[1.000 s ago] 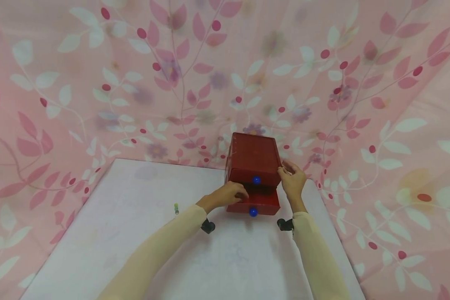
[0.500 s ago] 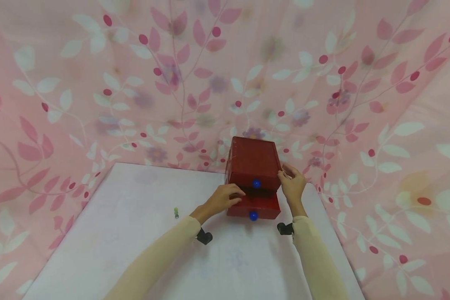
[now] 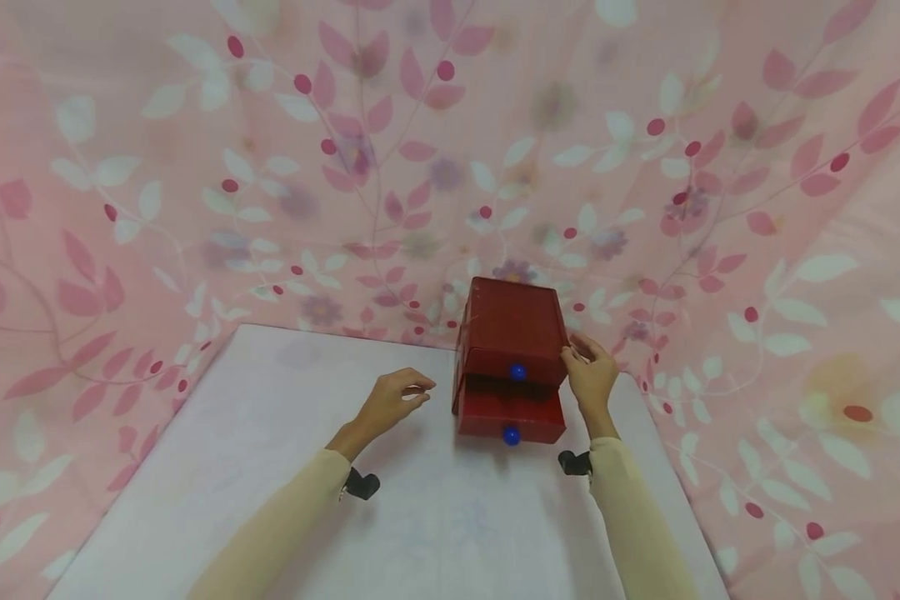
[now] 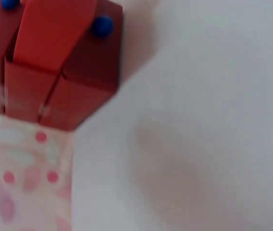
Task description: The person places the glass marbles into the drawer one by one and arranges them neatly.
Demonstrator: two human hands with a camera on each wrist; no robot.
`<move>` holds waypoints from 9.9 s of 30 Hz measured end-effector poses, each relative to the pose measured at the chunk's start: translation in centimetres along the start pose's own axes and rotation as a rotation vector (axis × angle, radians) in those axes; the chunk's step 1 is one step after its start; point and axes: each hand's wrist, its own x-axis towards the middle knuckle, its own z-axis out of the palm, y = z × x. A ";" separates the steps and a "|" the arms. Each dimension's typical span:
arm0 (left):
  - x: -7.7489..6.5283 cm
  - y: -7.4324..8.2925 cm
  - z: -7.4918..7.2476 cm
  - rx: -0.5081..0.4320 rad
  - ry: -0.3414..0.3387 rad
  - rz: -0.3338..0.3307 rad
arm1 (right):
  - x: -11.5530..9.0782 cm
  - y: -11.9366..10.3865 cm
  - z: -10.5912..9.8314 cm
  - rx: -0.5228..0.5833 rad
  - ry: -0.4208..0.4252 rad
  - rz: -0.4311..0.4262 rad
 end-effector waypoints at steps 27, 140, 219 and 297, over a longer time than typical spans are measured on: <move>-8.2 -2.9 -4.7 0.155 0.170 -0.358 | 0.1 0.2 -0.1 -0.003 0.017 -0.004; -9.1 -3.3 -4.8 0.187 0.240 -0.207 | 0.8 3.3 0.0 -0.046 0.073 0.014; 2.1 2.1 2.9 -0.095 0.207 -0.017 | 1.0 3.2 0.1 -0.078 0.065 0.019; 7.3 2.8 7.7 0.321 -0.512 0.032 | 1.3 3.3 0.1 -0.036 0.064 0.004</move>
